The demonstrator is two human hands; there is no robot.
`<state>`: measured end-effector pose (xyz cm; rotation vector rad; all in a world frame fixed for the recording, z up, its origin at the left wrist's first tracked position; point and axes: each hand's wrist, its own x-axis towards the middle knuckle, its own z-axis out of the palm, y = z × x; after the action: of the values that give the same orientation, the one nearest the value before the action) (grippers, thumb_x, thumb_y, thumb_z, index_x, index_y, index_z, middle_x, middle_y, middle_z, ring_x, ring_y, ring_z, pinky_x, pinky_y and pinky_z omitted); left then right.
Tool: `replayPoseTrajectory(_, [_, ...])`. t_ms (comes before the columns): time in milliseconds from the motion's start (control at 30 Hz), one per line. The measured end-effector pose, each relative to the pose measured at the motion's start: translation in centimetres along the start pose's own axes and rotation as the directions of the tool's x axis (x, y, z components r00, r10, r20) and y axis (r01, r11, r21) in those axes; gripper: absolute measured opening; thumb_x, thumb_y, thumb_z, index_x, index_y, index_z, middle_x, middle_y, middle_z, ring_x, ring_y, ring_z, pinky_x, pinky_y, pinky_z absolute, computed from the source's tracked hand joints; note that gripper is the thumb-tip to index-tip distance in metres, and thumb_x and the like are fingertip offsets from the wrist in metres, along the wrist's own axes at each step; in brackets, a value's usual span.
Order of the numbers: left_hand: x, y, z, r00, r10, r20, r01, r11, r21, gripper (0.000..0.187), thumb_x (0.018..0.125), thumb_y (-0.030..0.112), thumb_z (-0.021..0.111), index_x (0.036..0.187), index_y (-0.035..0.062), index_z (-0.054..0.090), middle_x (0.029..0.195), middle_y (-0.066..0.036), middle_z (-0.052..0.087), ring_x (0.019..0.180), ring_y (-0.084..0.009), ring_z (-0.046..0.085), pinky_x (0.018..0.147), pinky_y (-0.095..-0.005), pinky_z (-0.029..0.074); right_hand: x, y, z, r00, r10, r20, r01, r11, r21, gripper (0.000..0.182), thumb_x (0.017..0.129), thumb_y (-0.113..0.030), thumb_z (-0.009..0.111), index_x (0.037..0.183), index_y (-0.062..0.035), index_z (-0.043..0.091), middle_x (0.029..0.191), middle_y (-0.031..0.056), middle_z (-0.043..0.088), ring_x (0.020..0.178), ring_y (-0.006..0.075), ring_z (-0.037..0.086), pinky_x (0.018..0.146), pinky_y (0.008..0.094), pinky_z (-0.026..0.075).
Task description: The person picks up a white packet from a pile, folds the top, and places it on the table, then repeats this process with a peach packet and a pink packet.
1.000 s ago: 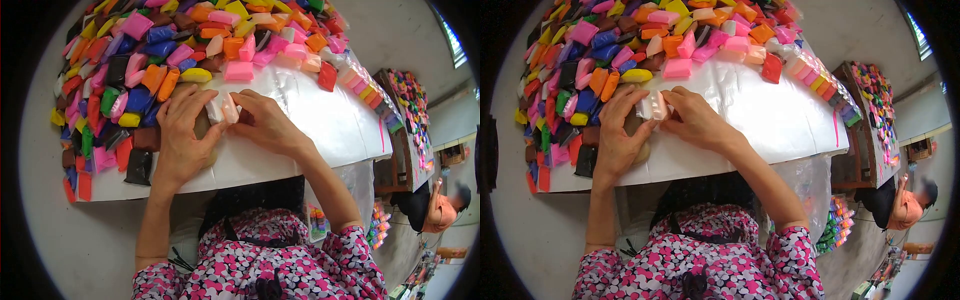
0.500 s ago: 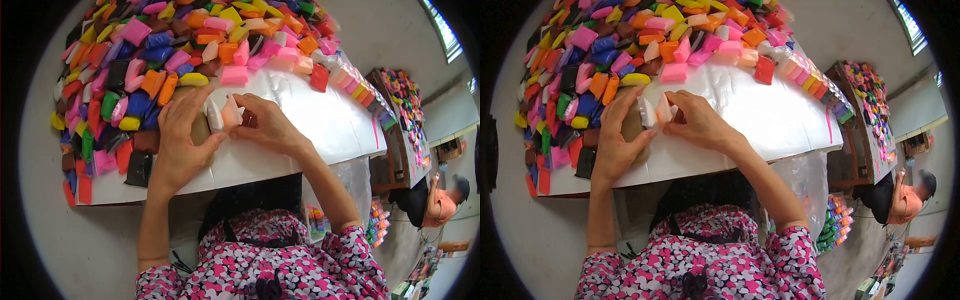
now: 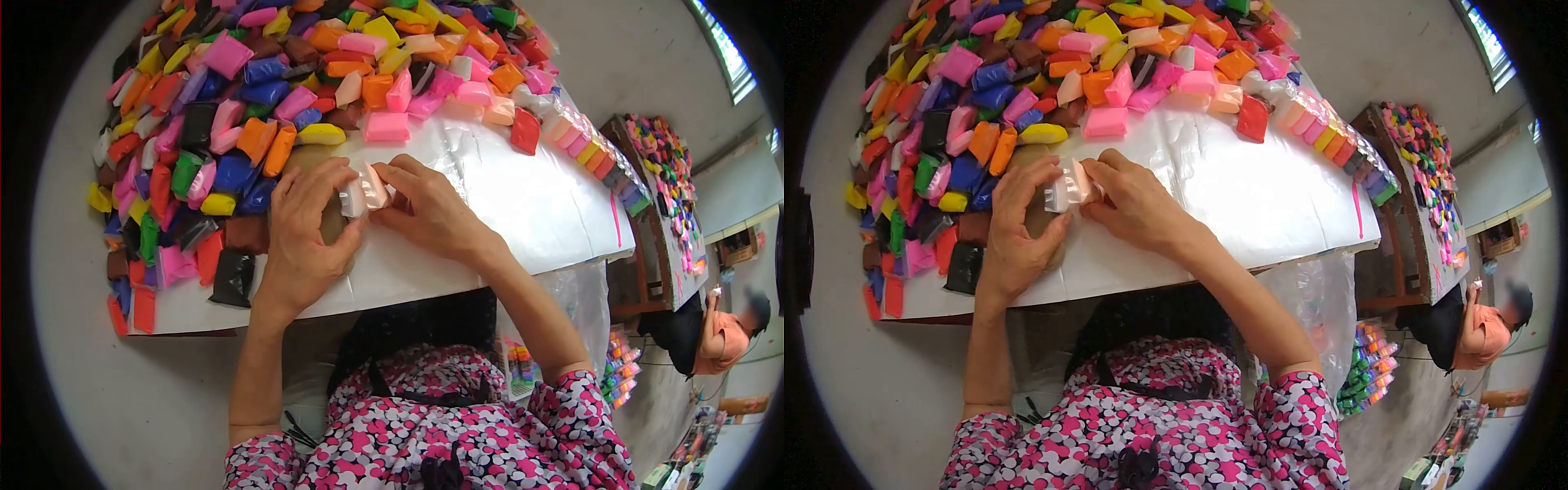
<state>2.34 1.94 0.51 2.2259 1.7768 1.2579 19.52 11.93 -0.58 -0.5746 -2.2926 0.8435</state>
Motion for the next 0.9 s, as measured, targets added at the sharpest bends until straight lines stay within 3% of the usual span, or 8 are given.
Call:
replayPoseTrajectory(133, [0.5, 1.2, -0.8, 0.996, -0.046, 0.072, 0.051, 0.996, -0.076, 0.067, 0.071, 0.008, 0.072, 0.134, 0.0094, 0.047, 0.131, -0.013, 0.052, 0.123, -0.03, 0.046, 0.108, -0.0399, 0.03, -0.2, -0.2, -0.7, 0.999, 0.013, 0.031, -0.013, 1.0, 0.009, 0.038, 0.076, -0.009, 0.071, 0.11, 0.0009, 0.059, 0.094, 0.017, 0.055, 0.078, 0.0316, 0.062, 0.07, 0.0391, 0.05])
replayPoseTrajectory(233, [1.2, 1.0, -0.6, 0.998, 0.05, 0.034, -0.047, 0.994, -0.099, 0.066, 0.07, 0.008, 0.073, 0.132, 0.0074, 0.049, 0.129, -0.015, 0.053, 0.123, -0.0301, 0.046, 0.106, -0.0395, 0.032, -0.3, -0.1, -0.7, 0.999, 0.018, 0.029, -0.018, 1.0, 0.01, 0.038, 0.076, -0.009, 0.07, 0.111, 0.0007, 0.059, 0.094, 0.0171, 0.056, 0.078, 0.0314, 0.062, 0.07, 0.0388, 0.05])
replayPoseTrajectory(433, [2.2, 1.1, 0.1, 0.994, 0.067, 0.087, -0.066, 0.998, -0.012, 0.05, 0.071, 0.015, 0.074, 0.117, 0.0017, 0.058, 0.124, -0.018, 0.057, 0.119, -0.0347, 0.05, 0.102, -0.0424, 0.036, -0.6, 0.1, -0.8, 0.999, 0.027, 0.045, -0.027, 1.0, 0.0, 0.042, 0.077, -0.012, 0.072, 0.114, 0.0011, 0.056, 0.098, 0.018, 0.055, 0.078, 0.0309, 0.062, 0.07, 0.0381, 0.05])
replayPoseTrajectory(700, [2.3, 1.1, 0.4, 0.995, 0.094, 0.024, -0.093, 0.995, -0.024, 0.048, 0.07, 0.014, 0.073, 0.115, 0.0003, 0.058, 0.12, -0.02, 0.058, 0.115, -0.036, 0.053, 0.099, -0.0435, 0.038, -0.7, -0.4, -1.1, 0.998, 0.047, 0.049, -0.049, 0.998, 0.032, 0.046, 0.077, -0.013, 0.073, 0.117, 0.0009, 0.054, 0.1, 0.0185, 0.054, 0.078, 0.0311, 0.062, 0.071, 0.0375, 0.05])
replayPoseTrajectory(800, [2.4, 1.2, 0.4, 0.994, 0.104, 0.016, -0.104, 0.995, 0.006, 0.048, 0.071, 0.013, 0.071, 0.115, 0.0008, 0.058, 0.12, -0.02, 0.057, 0.115, -0.0366, 0.052, 0.1, -0.0439, 0.038, -0.6, 0.0, -1.0, 0.998, 0.033, 0.056, -0.032, 0.999, -0.014, 0.054, 0.074, -0.007, 0.072, 0.125, 0.0015, 0.053, 0.101, 0.0165, 0.054, 0.078, 0.0268, 0.062, 0.07, 0.0348, 0.051])
replayPoseTrajectory(867, [2.7, 1.5, 0.7, 0.992, 0.125, 0.009, -0.125, 0.992, 0.025, 0.048, 0.071, 0.013, 0.071, 0.116, 0.0012, 0.059, 0.121, -0.02, 0.057, 0.115, -0.0371, 0.052, 0.1, -0.0443, 0.037, -0.5, 0.3, -0.9, 1.0, -0.009, 0.02, 0.009, 1.0, 0.0, 0.039, 0.074, -0.016, 0.073, 0.107, -0.0033, 0.056, 0.096, 0.0185, 0.054, 0.085, 0.0358, 0.06, 0.075, 0.0425, 0.05])
replayPoseTrajectory(900, [2.7, 1.8, 0.4, 0.995, 0.082, 0.061, -0.083, 0.996, 0.019, 0.052, 0.07, 0.003, 0.071, 0.121, 0.0047, 0.058, 0.128, -0.015, 0.056, 0.121, -0.0334, 0.049, 0.105, -0.0404, 0.036, -0.5, 0.0, -1.0, 0.999, 0.026, 0.034, -0.026, 1.0, 0.003, 0.037, 0.074, -0.016, 0.073, 0.104, -0.0024, 0.056, 0.096, 0.0185, 0.054, 0.086, 0.0365, 0.06, 0.076, 0.0431, 0.05])
